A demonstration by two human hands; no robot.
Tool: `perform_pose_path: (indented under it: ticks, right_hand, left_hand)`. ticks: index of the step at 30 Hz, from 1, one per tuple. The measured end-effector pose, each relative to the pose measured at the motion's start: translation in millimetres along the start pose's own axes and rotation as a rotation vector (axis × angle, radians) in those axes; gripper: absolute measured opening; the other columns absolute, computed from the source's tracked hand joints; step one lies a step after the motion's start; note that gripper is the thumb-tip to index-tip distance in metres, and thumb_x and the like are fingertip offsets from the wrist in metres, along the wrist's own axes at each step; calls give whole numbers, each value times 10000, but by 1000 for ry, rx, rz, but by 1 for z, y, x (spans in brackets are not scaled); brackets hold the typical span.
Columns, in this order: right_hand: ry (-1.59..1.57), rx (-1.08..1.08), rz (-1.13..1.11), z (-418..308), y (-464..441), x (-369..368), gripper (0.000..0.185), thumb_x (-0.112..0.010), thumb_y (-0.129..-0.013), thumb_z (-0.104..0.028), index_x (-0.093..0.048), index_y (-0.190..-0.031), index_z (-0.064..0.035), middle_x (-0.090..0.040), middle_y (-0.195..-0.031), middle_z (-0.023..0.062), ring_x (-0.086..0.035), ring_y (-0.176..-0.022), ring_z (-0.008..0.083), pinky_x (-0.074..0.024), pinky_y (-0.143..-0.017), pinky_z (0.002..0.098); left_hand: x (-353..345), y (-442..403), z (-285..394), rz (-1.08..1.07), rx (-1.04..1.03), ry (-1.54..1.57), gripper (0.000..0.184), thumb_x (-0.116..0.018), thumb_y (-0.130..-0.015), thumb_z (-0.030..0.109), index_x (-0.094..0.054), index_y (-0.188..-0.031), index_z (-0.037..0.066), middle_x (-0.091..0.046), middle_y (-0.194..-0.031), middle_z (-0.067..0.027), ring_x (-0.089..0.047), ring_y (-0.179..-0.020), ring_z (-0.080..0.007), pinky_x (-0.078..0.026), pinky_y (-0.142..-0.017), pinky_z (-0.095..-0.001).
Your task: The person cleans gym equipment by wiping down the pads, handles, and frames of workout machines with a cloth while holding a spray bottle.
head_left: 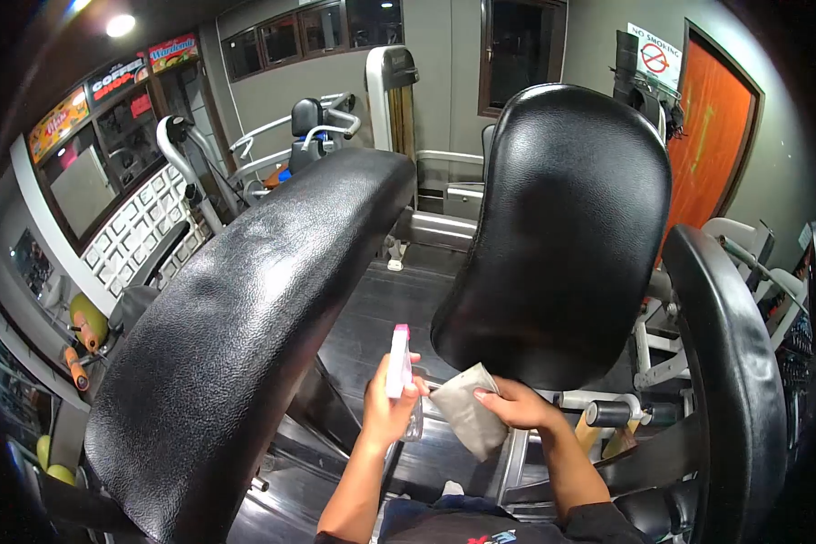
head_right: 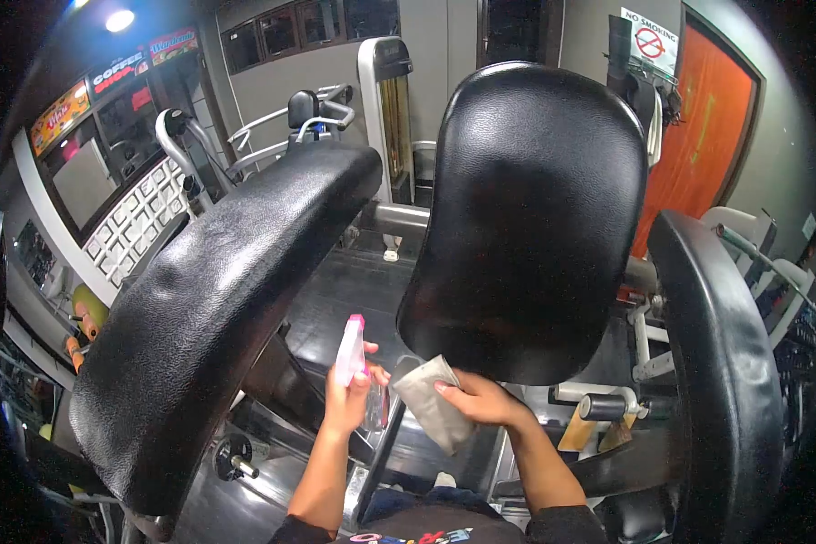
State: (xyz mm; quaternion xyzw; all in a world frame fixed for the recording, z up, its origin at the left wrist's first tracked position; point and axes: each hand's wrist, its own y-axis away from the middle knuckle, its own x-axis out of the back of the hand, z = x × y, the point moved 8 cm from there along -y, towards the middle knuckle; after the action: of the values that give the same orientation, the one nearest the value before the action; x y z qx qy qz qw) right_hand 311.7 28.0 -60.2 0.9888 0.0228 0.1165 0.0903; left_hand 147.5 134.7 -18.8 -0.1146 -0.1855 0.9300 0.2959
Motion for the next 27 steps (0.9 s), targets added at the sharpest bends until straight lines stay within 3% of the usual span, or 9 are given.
perform_pose_path:
  ticks: [4, 8, 12, 14, 16, 18, 20, 22, 27]
  right_hand:
    - [-247, 201, 126, -35, -19, 1, 378, -466, -1024, -246, -507, -1320, -15, -602, -1224, 66, -543, -1118, 136, -424, -975, 322]
    - [-943, 335, 267, -99, -34, 15, 377, -494, -1013, -300, -524, -1283, -40, -609, -1226, 85, -581, -1140, 196, -442, -1016, 383]
    - [-1163, 739, 459, -187, -44, 44, 407, -461, -1016, -296, -462, -1342, -53, -575, -1281, 126, -569, -1175, 274, -417, -1053, 460]
    - [-1063, 906, 499, -228, -48, 50, 375, -449, -1025, -264, -468, -1341, -62, -571, -1277, 108, -569, -1158, 242, -428, -1025, 421]
    - [-775, 975, 757, -250, -62, 63, 360, -448, -1027, -235, -477, -1331, -44, -568, -1271, 95, -567, -1135, 227, -432, -996, 376]
    - [-214, 1136, 973, -279, -72, 65, 351, -446, -1030, -228, -492, -1299, -8, -601, -1182, 115, -571, -1090, 215, -432, -974, 356]
    - [855, 1055, 1420, -285, -95, 64, 319, -447, -983, -147, -510, -1243, 26, -626, -1079, 256, -618, -1051, 360, -471, -913, 451]
    - [1040, 401, 975, -258, -147, 63, 250, -464, -928, -88, -548, -1132, 29, -657, -1013, 240, -639, -974, 409, -503, -842, 488]
    - [1186, 219, 957, -235, -166, 69, 318, -453, -920, -91, -542, -1199, 34, -697, -936, 199, -694, -852, 361, -549, -751, 461]
  left_hand:
    - [15, 15, -16, 71, 29, 14, 743, -545, -891, 632, -501, -1227, -28, -630, -761, -56, -646, -766, -159, -510, -748, -312]
    - [26, 24, -28, 67, 43, 100, 859, -541, -861, 667, -396, -1311, -49, -588, -863, -71, -612, -738, -176, -535, -780, -404]
    - [30, 28, -6, 32, 15, 90, 851, -534, -840, 694, -428, -1263, -36, -586, -761, -56, -616, -753, -199, -520, -779, -394]
    - [32, 33, -6, 3, 40, 124, 868, -534, -829, 709, -429, -1265, -34, -588, -760, -55, -618, -755, -197, -512, -783, -379]
    - [32, 34, 0, -37, -34, 188, 809, -550, -872, 654, -464, -1246, -58, -615, -766, -59, -635, -771, -174, -527, -785, -373]
    - [33, 40, 2, -40, -22, 212, 812, -567, -867, 647, -459, -1252, -60, -609, -757, -59, -627, -765, -168, -524, -797, -374]
    - [31, 43, 3, -96, -37, 229, 811, -582, -864, 638, -457, -1259, -59, -605, -758, -62, -623, -762, -164, -522, -807, -368]
    - [32, 46, 3, -123, -27, 248, 802, -598, -863, 626, -461, -1256, -59, -601, -762, -63, -617, -753, -163, -519, -807, -364]
    - [37, 51, 0, -164, 8, 270, 798, -613, -854, 624, -468, -1257, -49, -599, -769, -64, -613, -771, -165, -510, -814, -353]
